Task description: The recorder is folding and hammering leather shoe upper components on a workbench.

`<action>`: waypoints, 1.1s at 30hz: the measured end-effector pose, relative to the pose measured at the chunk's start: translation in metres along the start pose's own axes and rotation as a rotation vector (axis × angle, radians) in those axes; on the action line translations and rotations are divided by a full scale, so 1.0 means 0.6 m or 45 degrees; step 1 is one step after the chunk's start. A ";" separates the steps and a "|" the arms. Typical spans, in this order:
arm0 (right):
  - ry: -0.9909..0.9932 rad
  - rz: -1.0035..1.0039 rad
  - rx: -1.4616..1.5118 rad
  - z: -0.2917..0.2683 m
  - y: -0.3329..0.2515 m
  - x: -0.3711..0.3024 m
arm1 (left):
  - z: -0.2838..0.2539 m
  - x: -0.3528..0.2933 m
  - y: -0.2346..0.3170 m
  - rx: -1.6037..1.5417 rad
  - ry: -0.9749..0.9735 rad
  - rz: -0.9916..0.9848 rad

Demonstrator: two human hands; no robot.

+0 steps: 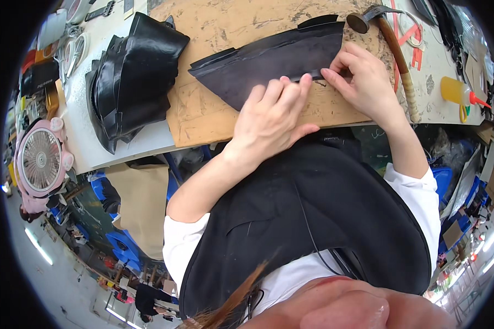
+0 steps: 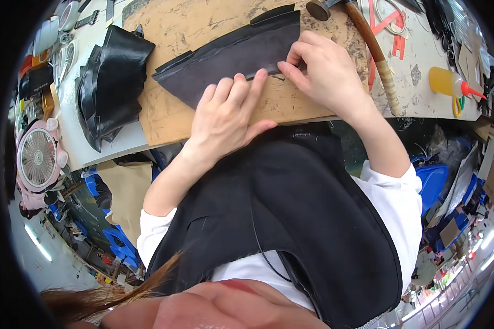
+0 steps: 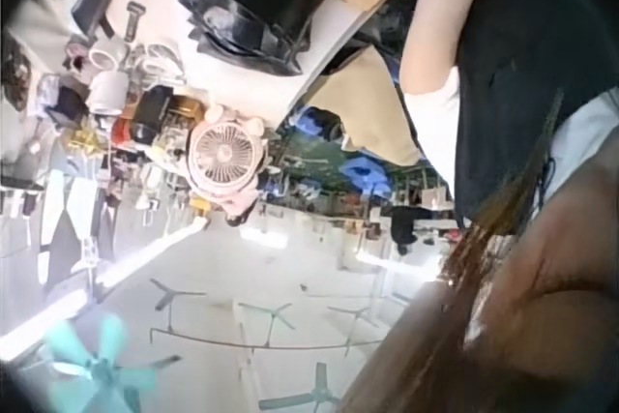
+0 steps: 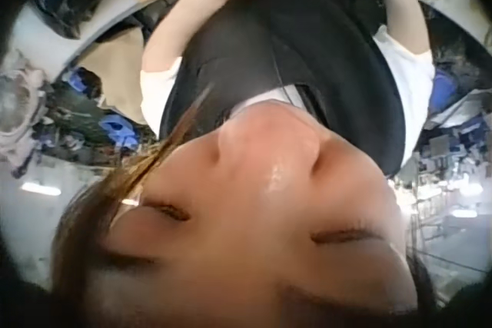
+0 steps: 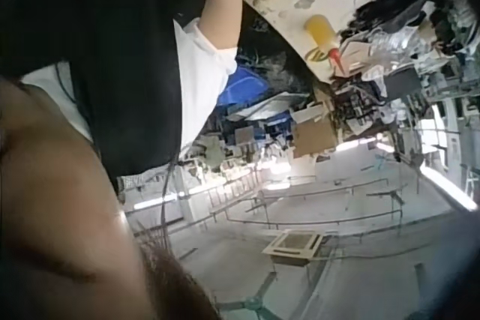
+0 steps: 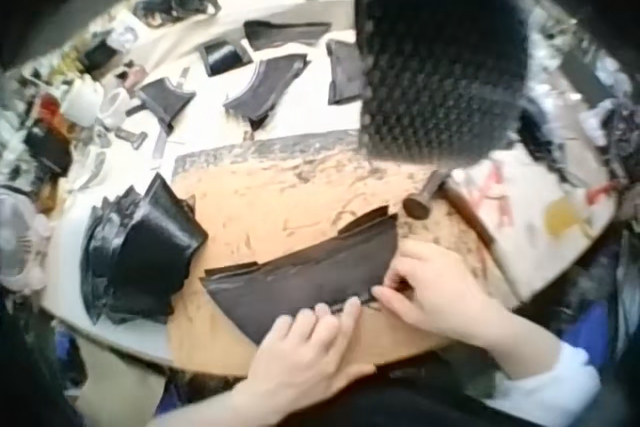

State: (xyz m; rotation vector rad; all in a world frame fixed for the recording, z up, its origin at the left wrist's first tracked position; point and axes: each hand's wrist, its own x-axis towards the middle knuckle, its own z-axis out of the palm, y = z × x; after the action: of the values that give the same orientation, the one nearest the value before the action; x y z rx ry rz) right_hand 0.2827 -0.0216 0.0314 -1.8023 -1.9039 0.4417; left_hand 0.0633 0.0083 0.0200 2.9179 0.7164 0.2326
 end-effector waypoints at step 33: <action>0.123 -0.506 -0.093 0.032 -0.025 0.023 | -0.033 -0.038 -0.108 -0.120 0.566 0.014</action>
State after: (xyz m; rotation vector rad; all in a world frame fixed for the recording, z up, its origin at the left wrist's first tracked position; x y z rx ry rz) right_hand 0.2597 -0.0076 0.0252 -1.4068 -2.1624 0.1453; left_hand 0.0107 0.0559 0.0262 2.8018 0.7172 0.9093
